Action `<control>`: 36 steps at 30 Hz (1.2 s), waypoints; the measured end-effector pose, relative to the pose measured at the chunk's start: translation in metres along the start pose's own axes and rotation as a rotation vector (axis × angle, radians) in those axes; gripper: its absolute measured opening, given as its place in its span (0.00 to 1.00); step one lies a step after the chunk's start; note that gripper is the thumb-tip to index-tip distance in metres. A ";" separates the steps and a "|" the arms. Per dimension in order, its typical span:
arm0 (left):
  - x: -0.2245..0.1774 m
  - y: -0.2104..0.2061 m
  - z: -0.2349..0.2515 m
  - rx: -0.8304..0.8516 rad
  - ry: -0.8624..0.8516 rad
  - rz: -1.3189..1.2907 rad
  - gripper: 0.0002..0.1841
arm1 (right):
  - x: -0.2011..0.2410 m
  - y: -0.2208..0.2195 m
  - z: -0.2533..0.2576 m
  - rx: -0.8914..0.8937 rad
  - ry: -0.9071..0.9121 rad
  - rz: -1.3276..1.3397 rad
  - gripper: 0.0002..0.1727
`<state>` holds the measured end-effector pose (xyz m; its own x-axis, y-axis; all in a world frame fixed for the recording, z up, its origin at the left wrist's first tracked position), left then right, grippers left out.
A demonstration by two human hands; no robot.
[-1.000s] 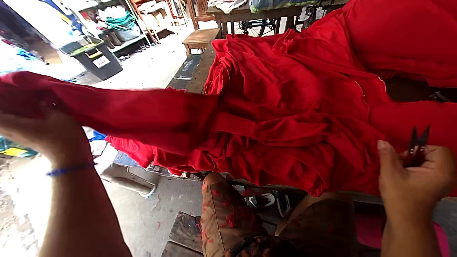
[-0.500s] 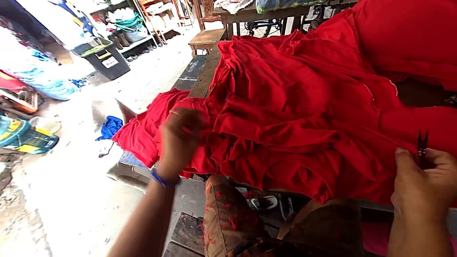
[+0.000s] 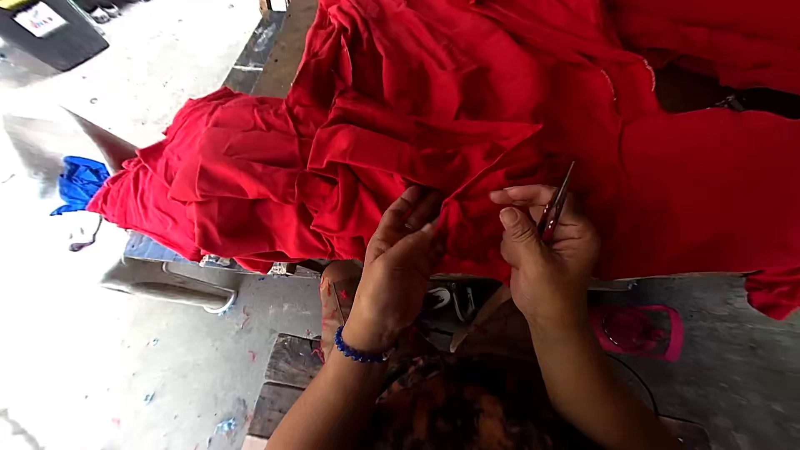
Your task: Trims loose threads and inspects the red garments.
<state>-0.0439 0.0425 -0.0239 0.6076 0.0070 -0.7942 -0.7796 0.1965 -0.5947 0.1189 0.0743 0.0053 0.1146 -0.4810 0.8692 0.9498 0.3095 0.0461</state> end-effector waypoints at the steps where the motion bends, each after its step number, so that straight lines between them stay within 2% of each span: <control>1: 0.000 0.001 -0.002 0.011 -0.012 0.049 0.29 | -0.005 0.003 -0.006 -0.038 -0.024 0.003 0.10; 3: -0.001 0.000 -0.003 0.060 -0.048 0.235 0.37 | -0.013 0.004 -0.017 -0.082 -0.059 0.015 0.10; 5: -0.001 -0.002 -0.004 0.075 -0.109 0.393 0.38 | -0.017 0.002 -0.026 -0.087 -0.070 0.025 0.11; 8: 0.001 -0.003 -0.007 0.056 -0.196 0.424 0.34 | -0.013 -0.003 -0.032 -0.018 -0.007 -0.023 0.15; 10: 0.002 -0.006 -0.009 0.110 -0.238 0.371 0.29 | -0.011 -0.008 -0.033 0.041 0.025 -0.057 0.20; 12: 0.000 -0.010 -0.009 0.161 -0.273 0.373 0.27 | -0.012 -0.011 -0.032 0.042 0.022 -0.050 0.21; 14: -0.005 -0.014 -0.010 0.175 -0.358 0.500 0.24 | -0.012 -0.011 -0.031 0.004 0.041 -0.052 0.16; 17: -0.018 -0.020 -0.013 0.167 -0.538 0.801 0.14 | -0.005 -0.009 -0.029 -0.023 0.067 -0.104 0.06; 21: -0.030 -0.027 -0.019 0.119 -0.665 1.142 0.06 | 0.012 -0.008 -0.027 -0.004 0.118 -0.143 0.03; 26: -0.045 -0.027 -0.030 0.040 -0.669 1.043 0.05 | 0.025 -0.005 -0.026 -0.015 0.161 -0.203 0.05; 29: -0.049 -0.031 -0.040 0.078 -0.670 0.967 0.04 | 0.029 -0.007 -0.026 -0.015 0.192 -0.234 0.05; 36: -0.029 -0.039 -0.057 0.152 -0.486 0.656 0.07 | 0.031 -0.008 -0.025 -0.018 0.216 -0.236 0.05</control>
<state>-0.0396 -0.0210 0.0152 0.0616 0.5823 -0.8107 -0.9905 0.1355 0.0221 0.1217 0.0363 0.0200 -0.0519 -0.7011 0.7111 0.9623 0.1553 0.2234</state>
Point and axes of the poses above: each hand's wrist, its own z-axis towards the middle knuckle, its own y-axis out of the back of the hand, x = y × z, the point moved 7 cm from there along z, towards the middle knuckle, and after that the axes turned 15 degrees about x, right-handed, at the moved point
